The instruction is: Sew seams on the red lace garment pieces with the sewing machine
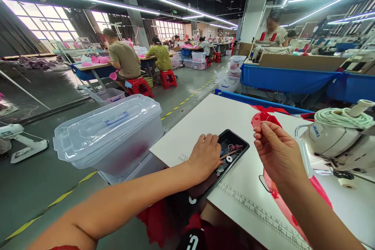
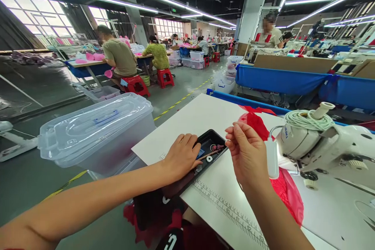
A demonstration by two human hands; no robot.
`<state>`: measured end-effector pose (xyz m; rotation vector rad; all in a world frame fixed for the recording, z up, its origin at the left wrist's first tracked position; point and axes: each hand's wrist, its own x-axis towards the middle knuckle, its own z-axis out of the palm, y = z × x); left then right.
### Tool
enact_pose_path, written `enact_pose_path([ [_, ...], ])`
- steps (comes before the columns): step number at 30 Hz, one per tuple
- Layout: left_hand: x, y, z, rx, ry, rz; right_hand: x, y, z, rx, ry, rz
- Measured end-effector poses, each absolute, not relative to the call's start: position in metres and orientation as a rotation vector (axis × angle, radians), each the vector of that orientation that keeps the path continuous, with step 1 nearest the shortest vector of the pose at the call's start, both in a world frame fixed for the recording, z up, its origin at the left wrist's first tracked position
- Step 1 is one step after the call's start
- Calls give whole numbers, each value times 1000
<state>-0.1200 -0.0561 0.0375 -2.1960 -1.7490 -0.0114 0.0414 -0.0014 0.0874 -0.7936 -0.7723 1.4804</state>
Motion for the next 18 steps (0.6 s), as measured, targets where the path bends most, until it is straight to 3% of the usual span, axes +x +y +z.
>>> enact_pose_path([
  [8, -130, -64, 59, -2274, -1910, 1, 43, -2, 82, -805, -769, 1510],
  [13, -158, -111, 75, -2253, -2081, -421, 45, 0, 77, -804, -779, 1495],
  [18, -176, -187, 47, -2137, -2292, -872, 43, 3, 63, -825, -789, 1510],
])
